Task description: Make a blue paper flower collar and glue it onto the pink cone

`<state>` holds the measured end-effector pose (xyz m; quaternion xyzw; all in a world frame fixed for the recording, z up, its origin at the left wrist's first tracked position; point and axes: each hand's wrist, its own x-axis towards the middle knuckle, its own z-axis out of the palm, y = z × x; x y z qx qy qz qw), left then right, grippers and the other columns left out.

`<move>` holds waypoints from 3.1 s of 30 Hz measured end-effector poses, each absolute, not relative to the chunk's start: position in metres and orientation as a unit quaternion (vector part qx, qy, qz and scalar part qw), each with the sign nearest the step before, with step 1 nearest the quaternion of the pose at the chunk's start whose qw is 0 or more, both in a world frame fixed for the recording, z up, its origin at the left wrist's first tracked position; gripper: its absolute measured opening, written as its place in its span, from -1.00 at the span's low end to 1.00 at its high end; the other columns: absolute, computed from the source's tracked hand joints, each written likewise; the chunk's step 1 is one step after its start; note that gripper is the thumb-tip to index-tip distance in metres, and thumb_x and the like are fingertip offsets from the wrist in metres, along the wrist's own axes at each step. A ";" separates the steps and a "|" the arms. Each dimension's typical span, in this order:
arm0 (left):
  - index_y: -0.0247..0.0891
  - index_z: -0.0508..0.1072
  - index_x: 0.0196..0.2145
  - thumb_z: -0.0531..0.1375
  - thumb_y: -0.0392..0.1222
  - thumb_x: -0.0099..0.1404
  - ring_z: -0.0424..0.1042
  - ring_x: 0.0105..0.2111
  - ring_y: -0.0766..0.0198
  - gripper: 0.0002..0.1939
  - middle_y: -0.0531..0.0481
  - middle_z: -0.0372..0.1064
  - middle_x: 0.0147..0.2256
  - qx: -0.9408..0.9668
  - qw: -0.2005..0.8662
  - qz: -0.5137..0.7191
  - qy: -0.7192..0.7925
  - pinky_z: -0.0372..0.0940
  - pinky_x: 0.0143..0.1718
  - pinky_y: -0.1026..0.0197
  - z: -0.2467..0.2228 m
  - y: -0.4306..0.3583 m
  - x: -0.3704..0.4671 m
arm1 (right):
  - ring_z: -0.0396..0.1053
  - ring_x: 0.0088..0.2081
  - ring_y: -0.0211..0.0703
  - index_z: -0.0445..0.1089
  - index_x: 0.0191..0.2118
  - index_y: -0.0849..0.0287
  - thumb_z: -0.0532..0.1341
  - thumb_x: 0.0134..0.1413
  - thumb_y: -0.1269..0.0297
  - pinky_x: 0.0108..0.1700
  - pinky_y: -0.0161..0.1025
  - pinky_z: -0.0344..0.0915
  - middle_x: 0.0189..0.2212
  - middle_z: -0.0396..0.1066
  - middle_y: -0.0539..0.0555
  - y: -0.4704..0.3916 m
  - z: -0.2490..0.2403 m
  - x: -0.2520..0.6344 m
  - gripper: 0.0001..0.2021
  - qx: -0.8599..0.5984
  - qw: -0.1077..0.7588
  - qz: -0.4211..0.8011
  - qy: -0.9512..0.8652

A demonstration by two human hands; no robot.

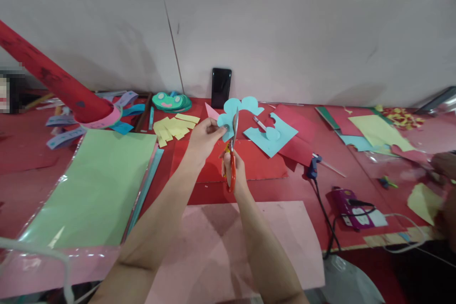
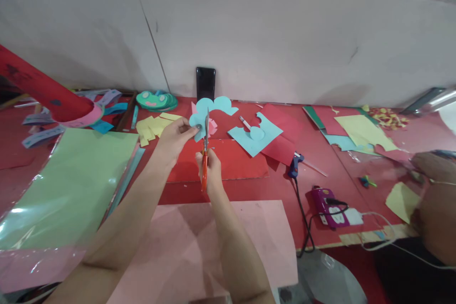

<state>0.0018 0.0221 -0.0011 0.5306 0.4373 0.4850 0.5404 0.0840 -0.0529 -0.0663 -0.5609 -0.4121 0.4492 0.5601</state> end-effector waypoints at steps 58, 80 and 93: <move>-0.25 0.41 -0.41 0.14 0.05 0.19 0.34 -0.39 0.27 -0.71 0.04 0.38 -0.43 0.730 0.395 0.381 0.408 0.28 -0.34 0.26 0.023 0.034 -0.052 | 0.48 -0.27 -0.09 0.46 -0.34 0.14 0.11 0.02 -0.17 -0.22 -0.18 0.38 -0.33 0.52 0.10 -0.001 -0.009 0.139 -0.55 -0.525 0.589 0.460 -0.407; -0.21 0.44 -0.34 0.24 -0.13 0.05 0.48 -0.33 0.22 -0.81 0.02 0.47 -0.41 0.644 0.352 0.478 0.482 0.38 -0.21 0.17 0.013 0.040 -0.043 | 0.21 -0.51 -0.27 0.37 -0.54 0.15 0.28 -0.18 -0.01 -0.41 -0.30 0.18 -0.62 0.32 -0.06 0.000 -0.005 0.150 -0.70 -0.586 0.570 0.338 -0.466; -0.24 0.39 -0.35 0.23 -0.14 0.01 0.49 -0.29 0.20 -0.78 -0.02 0.45 -0.37 0.635 0.397 0.478 0.459 0.40 -0.22 0.14 0.013 0.040 -0.043 | 0.27 -0.50 -0.26 0.35 0.04 0.11 0.24 -0.05 0.13 -0.33 -0.26 0.25 -0.64 0.19 -0.15 -0.005 -0.004 0.152 -0.52 -0.559 0.566 0.344 -0.498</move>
